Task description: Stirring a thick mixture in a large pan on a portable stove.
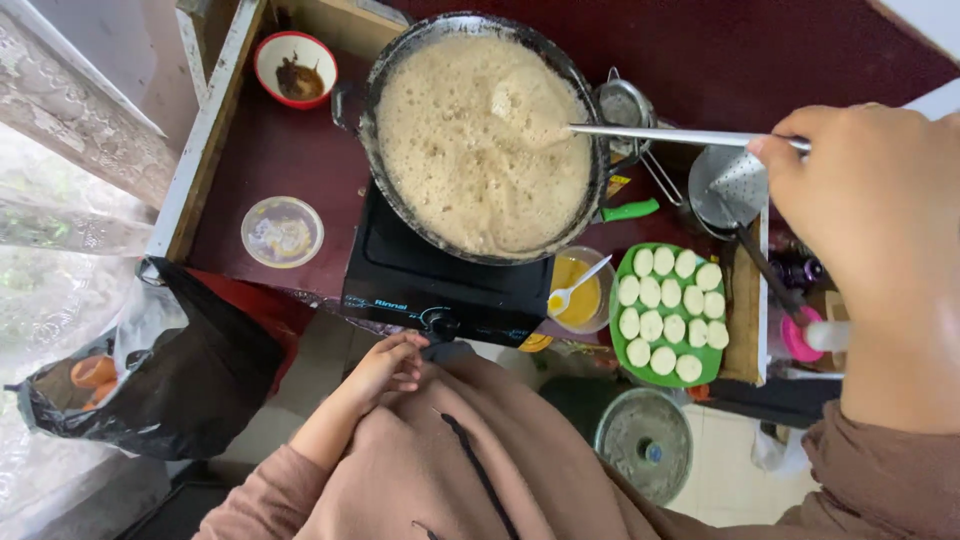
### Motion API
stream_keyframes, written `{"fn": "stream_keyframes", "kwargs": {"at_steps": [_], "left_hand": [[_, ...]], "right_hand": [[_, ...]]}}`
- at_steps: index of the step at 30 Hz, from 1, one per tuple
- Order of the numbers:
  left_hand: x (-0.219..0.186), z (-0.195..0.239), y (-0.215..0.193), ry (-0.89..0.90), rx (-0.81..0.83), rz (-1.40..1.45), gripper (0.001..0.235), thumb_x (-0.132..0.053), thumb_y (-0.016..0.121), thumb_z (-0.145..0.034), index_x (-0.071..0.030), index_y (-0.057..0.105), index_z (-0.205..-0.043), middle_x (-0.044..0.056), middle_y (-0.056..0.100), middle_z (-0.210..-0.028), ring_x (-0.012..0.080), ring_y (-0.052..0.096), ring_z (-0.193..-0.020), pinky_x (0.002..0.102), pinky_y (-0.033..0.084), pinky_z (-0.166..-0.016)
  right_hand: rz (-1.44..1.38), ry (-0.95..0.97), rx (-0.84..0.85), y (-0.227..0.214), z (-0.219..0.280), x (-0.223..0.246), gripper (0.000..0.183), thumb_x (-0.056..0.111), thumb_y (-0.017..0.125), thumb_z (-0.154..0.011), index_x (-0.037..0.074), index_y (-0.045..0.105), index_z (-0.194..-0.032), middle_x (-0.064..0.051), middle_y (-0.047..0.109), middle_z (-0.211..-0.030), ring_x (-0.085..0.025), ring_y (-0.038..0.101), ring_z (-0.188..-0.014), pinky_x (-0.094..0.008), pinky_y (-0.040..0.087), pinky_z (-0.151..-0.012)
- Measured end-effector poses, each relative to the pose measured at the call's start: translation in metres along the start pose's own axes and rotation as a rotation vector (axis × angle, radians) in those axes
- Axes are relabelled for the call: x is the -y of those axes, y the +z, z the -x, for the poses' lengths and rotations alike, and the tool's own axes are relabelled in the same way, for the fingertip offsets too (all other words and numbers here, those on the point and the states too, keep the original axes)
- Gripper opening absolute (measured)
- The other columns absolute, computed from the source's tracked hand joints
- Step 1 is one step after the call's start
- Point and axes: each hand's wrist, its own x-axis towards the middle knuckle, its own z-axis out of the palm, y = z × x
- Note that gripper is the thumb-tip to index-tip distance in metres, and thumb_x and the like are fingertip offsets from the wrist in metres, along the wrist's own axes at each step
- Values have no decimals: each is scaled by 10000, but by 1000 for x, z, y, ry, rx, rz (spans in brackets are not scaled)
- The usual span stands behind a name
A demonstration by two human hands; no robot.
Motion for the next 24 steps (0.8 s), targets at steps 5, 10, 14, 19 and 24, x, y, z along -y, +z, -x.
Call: {"fn": "stream_keyframes", "kwargs": {"at_steps": [5,10,14,19,24], "left_hand": [[25,-19,13,20,-58,71,264,-142,513,-974,-113,701,-1156,71,607,-858,191,627,-707,332,563,-608],[20,-9,43,30,-156,146,220,-122,571,-959,-67,703,-1127,92,634,-861,205,622,-723,338,565,-584],[48,-36,48,109,-213,230,60,-112,557,-951,-92,604,-919,100,662,-838,177,628,-683,316,514,-576],[57,-38,71,105,-298,286,241,-89,596,-892,-100,715,-1101,46,626,-866,150,593,-693,280,476,-584],[61,-26,95,146,-315,309,236,-130,482,-1042,-55,658,-1180,82,565,-829,203,567,-667,347,462,-610]], "right_hand": [[60,-14,97,27,-35,0,356,621,443,-1139,454,757,-1135,-4,852,-871,-290,813,-864,-452,338,-821],[-52,-33,197,43,-60,-19,396,605,415,-1142,432,770,-1119,-13,853,-893,-298,793,-883,-453,325,-845],[-262,17,219,75,-81,-59,424,641,490,-1130,365,803,-1054,-108,823,-1005,-439,744,-955,-513,327,-921],[-193,34,63,166,-100,-88,394,605,516,-1127,344,810,-1105,-114,842,-1033,-471,787,-932,-572,362,-863],[-89,150,-88,266,-84,-57,295,539,533,-1124,375,774,-1084,-44,770,-842,-301,720,-760,-474,372,-719]]}}
